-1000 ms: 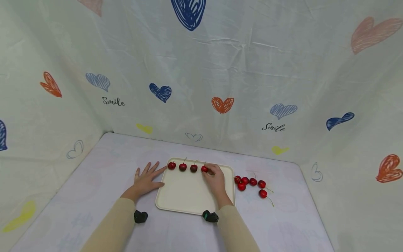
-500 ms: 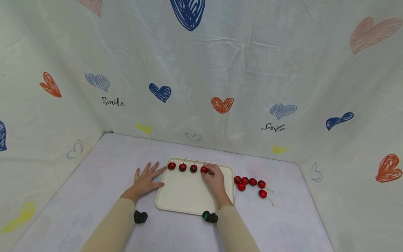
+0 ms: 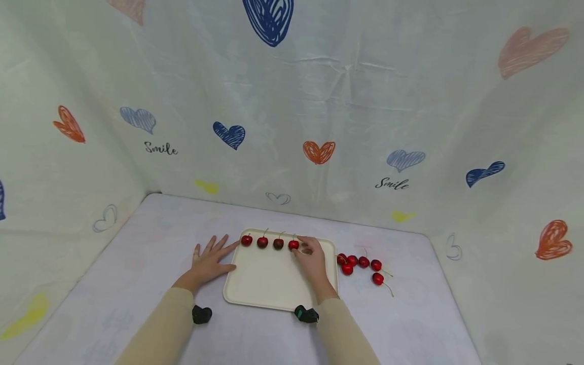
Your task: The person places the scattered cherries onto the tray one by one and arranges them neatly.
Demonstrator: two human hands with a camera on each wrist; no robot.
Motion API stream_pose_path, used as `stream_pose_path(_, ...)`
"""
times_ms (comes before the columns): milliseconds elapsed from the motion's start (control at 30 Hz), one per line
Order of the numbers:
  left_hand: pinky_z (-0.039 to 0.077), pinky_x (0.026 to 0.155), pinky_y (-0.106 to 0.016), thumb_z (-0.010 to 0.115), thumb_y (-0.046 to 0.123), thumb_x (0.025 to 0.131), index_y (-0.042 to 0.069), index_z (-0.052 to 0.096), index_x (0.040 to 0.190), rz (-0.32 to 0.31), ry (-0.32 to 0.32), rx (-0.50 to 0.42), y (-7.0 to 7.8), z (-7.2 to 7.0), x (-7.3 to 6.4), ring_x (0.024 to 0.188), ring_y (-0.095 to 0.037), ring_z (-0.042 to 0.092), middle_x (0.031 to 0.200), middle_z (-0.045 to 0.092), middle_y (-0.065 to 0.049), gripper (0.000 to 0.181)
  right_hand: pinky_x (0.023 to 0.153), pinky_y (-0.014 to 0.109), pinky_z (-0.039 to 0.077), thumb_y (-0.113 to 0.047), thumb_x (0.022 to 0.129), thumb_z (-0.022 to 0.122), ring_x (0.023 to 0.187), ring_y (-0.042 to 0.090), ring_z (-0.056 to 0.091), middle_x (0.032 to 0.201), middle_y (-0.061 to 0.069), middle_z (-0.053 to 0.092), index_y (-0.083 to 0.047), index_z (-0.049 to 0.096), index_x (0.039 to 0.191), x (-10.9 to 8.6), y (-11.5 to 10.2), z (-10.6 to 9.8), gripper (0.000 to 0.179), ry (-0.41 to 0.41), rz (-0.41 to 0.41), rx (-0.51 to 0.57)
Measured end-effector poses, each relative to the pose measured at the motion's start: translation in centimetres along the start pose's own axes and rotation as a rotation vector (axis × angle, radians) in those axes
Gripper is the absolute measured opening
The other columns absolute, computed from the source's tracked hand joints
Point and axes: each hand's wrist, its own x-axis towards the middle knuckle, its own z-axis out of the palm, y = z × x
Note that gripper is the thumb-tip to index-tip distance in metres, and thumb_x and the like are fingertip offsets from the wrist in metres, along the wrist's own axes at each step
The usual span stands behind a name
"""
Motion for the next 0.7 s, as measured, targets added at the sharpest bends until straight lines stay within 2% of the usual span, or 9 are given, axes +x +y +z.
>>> stream_pose_path(133,-0.009,0.105,-0.071,0.066,0.046,0.086,0.021,0.041,0.149,0.016,0.002,0.016,-0.2,0.3,0.1,0.144,-0.046,0.003,0.159,0.020,-0.018,0.072,0.082,0.028,0.052,0.000,0.079,0.078,0.097,0.027,0.060,0.113,0.008,0.063,-0.005,0.071,0.116,-1.0,-0.9,-1.7,0.037,0.034,0.069,0.074)
stream_pose_path(267,-0.009,0.104,-0.071,0.066,0.047,0.086,0.021,0.041,0.150,0.014,0.009,0.030,-0.5,0.2,0.1,0.144,-0.047,0.003,0.159,0.020,-0.019,0.073,0.081,0.031,0.054,0.006,0.078,0.077,0.099,0.039,0.059,0.114,0.016,0.063,0.004,0.068,0.115,-2.0,-3.1,-3.7,0.038,0.051,0.046,0.144)
stream_pose_path(400,-0.010,0.104,-0.071,0.066,0.046,0.087,0.020,0.041,0.150,0.011,0.009,0.026,-0.6,0.1,0.2,0.144,-0.047,0.003,0.159,0.020,-0.019,0.072,0.080,0.035,0.055,0.009,0.077,0.075,0.098,0.046,0.058,0.113,0.023,0.062,0.009,0.067,0.114,-3.1,-4.6,-5.8,0.038,0.063,0.011,0.140)
stream_pose_path(600,-0.010,0.105,-0.070,0.065,0.047,0.086,0.021,0.040,0.150,0.019,0.006,0.018,-0.5,0.5,0.3,0.144,-0.046,0.002,0.159,0.020,-0.019,0.073,0.077,0.020,0.051,0.005,0.079,0.077,0.097,0.038,0.058,0.111,0.023,0.061,0.005,0.067,0.116,-4.7,-2.4,-8.8,0.039,0.132,0.084,0.091)
stream_pose_path(700,-0.010,0.104,-0.071,0.065,0.048,0.086,0.021,0.040,0.150,0.026,0.004,0.009,-0.6,0.4,0.3,0.144,-0.047,0.003,0.159,0.020,-0.019,0.073,0.074,0.017,0.051,0.006,0.079,0.077,0.094,0.035,0.059,0.108,0.023,0.061,0.004,0.067,0.116,-5.5,-1.4,-10.1,0.038,0.182,0.131,0.074)
